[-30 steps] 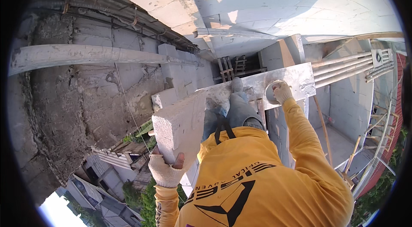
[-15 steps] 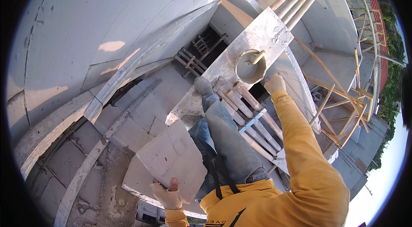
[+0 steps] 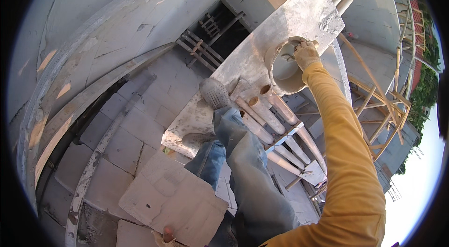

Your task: The person applies mortar with a trowel to a wall section and positions a large white block onto the prepared surface.

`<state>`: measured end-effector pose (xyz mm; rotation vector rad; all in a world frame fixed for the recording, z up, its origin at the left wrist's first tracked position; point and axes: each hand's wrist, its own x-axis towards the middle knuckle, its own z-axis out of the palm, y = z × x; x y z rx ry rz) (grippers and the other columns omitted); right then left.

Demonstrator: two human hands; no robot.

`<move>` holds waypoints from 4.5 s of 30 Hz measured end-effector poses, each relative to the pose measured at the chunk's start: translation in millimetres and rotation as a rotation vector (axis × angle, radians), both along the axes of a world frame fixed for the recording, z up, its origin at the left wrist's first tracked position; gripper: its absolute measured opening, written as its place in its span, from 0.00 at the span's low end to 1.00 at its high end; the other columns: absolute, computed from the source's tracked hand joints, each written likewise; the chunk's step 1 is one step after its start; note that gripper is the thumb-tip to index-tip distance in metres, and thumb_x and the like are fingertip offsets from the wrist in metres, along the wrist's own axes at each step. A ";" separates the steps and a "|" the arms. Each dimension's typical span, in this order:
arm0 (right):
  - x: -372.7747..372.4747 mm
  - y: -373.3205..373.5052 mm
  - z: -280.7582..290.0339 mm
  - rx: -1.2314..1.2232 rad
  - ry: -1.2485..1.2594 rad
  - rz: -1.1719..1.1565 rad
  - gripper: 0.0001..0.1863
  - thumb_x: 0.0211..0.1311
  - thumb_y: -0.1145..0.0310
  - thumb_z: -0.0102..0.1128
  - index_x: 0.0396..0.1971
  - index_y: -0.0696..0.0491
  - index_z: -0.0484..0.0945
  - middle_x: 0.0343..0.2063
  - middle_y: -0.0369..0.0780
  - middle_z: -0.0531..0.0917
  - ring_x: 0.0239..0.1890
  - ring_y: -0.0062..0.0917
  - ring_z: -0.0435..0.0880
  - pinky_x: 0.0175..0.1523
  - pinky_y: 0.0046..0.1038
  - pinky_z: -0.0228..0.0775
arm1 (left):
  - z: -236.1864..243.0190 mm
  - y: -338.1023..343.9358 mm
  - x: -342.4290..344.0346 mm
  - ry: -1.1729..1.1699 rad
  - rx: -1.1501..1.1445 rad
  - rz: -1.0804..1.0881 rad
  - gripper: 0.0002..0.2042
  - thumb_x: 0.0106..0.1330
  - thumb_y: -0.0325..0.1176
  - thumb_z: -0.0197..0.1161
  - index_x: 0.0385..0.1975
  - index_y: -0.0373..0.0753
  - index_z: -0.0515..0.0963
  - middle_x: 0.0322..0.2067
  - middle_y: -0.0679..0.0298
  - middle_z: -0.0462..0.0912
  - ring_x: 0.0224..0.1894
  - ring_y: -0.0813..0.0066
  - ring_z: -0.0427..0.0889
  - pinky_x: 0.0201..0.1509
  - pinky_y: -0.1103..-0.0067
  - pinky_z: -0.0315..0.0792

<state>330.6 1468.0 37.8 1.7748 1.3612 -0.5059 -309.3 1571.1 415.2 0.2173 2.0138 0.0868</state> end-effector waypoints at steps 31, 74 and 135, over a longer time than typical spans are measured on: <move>-154.2 -116.0 78.5 0.849 0.344 -1.287 0.17 0.60 0.59 0.67 0.32 0.59 0.78 0.17 0.41 0.79 0.20 0.29 0.78 0.29 0.33 0.69 | -8.2 -23.7 45.8 -0.259 0.345 0.210 0.26 0.64 0.42 0.64 0.59 0.36 0.66 0.55 0.54 0.74 0.53 0.53 0.78 0.54 0.57 0.78; -630.1 260.1 381.0 -0.375 1.774 -1.761 0.21 0.61 0.44 0.62 0.38 0.47 0.73 0.21 0.36 0.77 0.20 0.30 0.78 0.25 0.33 0.72 | 3.1 -106.6 19.6 0.052 0.123 0.232 0.30 0.55 0.46 0.72 0.47 0.26 0.75 0.47 0.41 0.81 0.52 0.48 0.80 0.54 0.67 0.73; -515.8 258.5 503.6 0.686 1.135 1.153 0.20 0.49 0.61 0.62 0.46 0.46 0.81 0.34 0.33 0.77 0.33 0.26 0.75 0.36 0.32 0.64 | -21.5 -115.7 49.5 0.068 0.096 0.293 0.28 0.58 0.47 0.71 0.44 0.26 0.74 0.45 0.42 0.81 0.50 0.50 0.81 0.53 0.67 0.73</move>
